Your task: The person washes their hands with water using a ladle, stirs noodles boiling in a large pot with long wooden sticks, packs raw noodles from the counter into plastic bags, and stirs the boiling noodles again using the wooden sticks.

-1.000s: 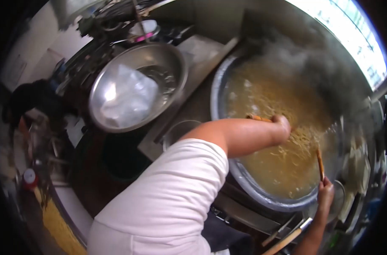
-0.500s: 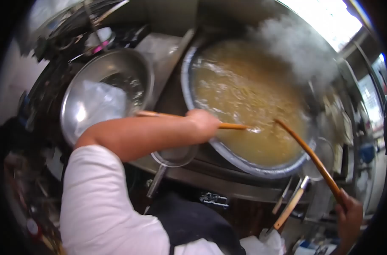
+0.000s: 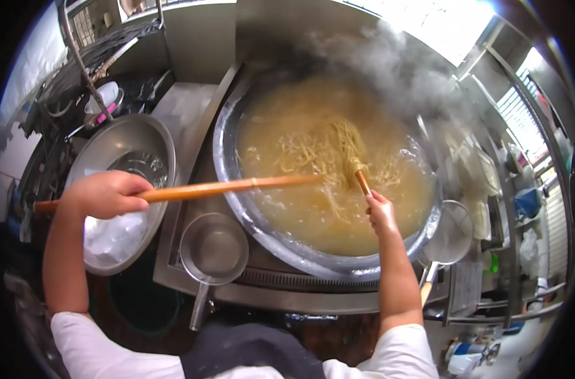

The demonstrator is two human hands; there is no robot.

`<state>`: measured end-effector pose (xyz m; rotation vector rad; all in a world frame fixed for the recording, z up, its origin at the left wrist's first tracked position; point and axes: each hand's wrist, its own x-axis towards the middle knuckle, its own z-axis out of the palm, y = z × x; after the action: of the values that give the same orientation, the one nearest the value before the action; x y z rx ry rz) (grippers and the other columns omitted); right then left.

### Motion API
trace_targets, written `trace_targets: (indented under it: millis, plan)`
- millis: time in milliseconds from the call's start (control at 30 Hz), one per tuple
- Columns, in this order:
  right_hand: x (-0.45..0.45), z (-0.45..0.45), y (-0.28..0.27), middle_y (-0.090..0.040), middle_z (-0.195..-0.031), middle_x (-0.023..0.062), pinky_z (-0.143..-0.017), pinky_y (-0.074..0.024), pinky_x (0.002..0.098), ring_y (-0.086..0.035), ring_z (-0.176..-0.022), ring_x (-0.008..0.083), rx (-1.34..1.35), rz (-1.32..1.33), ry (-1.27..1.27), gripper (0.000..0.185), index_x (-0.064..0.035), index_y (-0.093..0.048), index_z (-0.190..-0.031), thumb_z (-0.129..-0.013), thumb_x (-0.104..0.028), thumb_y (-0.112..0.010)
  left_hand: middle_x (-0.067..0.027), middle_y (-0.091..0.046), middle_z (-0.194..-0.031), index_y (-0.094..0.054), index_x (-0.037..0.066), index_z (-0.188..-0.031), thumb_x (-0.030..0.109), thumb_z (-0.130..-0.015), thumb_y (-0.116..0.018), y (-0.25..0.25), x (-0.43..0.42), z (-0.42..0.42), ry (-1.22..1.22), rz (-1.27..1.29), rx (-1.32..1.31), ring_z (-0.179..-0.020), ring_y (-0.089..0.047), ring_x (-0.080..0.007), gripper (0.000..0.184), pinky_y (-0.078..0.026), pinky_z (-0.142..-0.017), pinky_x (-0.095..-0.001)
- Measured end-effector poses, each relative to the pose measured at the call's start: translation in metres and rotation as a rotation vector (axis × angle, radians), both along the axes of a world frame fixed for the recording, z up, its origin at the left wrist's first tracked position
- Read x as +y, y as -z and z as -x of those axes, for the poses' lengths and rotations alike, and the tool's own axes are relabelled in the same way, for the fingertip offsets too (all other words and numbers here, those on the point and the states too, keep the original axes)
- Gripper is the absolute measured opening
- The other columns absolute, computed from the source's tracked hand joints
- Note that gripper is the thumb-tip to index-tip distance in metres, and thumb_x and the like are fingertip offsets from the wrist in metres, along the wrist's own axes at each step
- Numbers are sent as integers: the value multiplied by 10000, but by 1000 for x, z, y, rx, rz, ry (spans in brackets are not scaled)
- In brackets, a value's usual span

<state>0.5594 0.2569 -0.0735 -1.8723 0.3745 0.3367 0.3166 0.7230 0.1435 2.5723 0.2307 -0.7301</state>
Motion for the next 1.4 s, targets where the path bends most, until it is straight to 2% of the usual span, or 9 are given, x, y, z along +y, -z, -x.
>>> trace_targets:
  millis: [133,267,433,567,733,833,1033,1133,1400]
  plan:
    - [-15,-21,27,-544,-615,17,-361,-296,245,-379,-396,66,-82,-32,-9,443,-162,-564,-1287,-868,-284,-636,-22,-572,-720,-625,37,-1045,208,-870,-582,-9,-10,-44,-361,-57,-62,-655,-553,-113,248,-450,-596,-291]
    - [-89,-4,-11,-589,-721,-10,-453,-371,219,-483,-532,55,-193,169,-230,458,-89,-566,-1280,-858,-252,-640,-117,-627,-722,-631,41,-1014,229,-843,-574,63,0,-136,-210,-364,-130,-641,-604,-215,261,-476,-600,-386]
    - [-234,102,-207,-595,-764,-29,-546,-401,197,-506,-624,44,-195,440,-184,352,9,-640,-1139,-820,-141,-644,-150,-597,-581,-664,1,-746,254,-833,-549,145,-63,-247,-79,-337,-167,-532,-614,-271,291,-477,-514,-429]
    - [-311,174,-289,-586,-697,-16,-464,-394,209,-490,-523,55,-220,593,-60,329,62,-646,-1066,-768,-75,-618,-203,-650,-701,-688,-16,-816,113,-781,-498,151,-126,-283,-60,-224,-203,-617,-649,-316,232,-487,-579,-432]
    - [-246,116,-282,-617,-691,51,-521,-446,252,-560,-560,105,-115,897,-257,326,-5,-667,-1076,-775,-123,-630,-176,-681,-984,-685,52,-1019,155,-813,-541,154,-188,-275,159,-423,-292,-920,-670,-295,272,-532,-799,-394]
    - [-179,34,-181,-672,-826,137,-712,-501,370,-645,-735,287,-451,1153,-451,270,-115,-696,-1023,-790,-238,-637,-137,-693,-972,-675,64,-1040,177,-838,-540,163,-207,-254,239,-471,-314,-901,-682,-263,268,-545,-765,-381]
    - [-53,-13,-88,-674,-980,134,-815,-498,427,-642,-939,327,-297,1320,-450,309,-174,-617,-1165,-920,-231,-437,-119,-700,-947,-671,61,-1029,172,-831,-553,169,-221,-201,344,-443,-257,-880,-690,-257,256,-557,-724,-393]
    - [-47,30,-106,-674,-982,126,-822,-494,427,-638,-947,326,-263,1383,-463,321,-210,-589,-1209,-932,-245,-429,-122,-700,-942,-665,58,-1031,164,-827,-554,165,-207,-170,365,-414,-211,-876,-691,-264,255,-557,-722,-399]
    - [-25,210,-323,-667,-876,138,-716,-493,424,-644,-808,312,-409,1347,-488,341,-159,-658,-1131,-795,-215,-646,-146,-695,-876,-636,42,-1016,149,-812,-560,159,-165,-101,448,-305,-228,-830,-691,-295,242,-553,-689,-425]
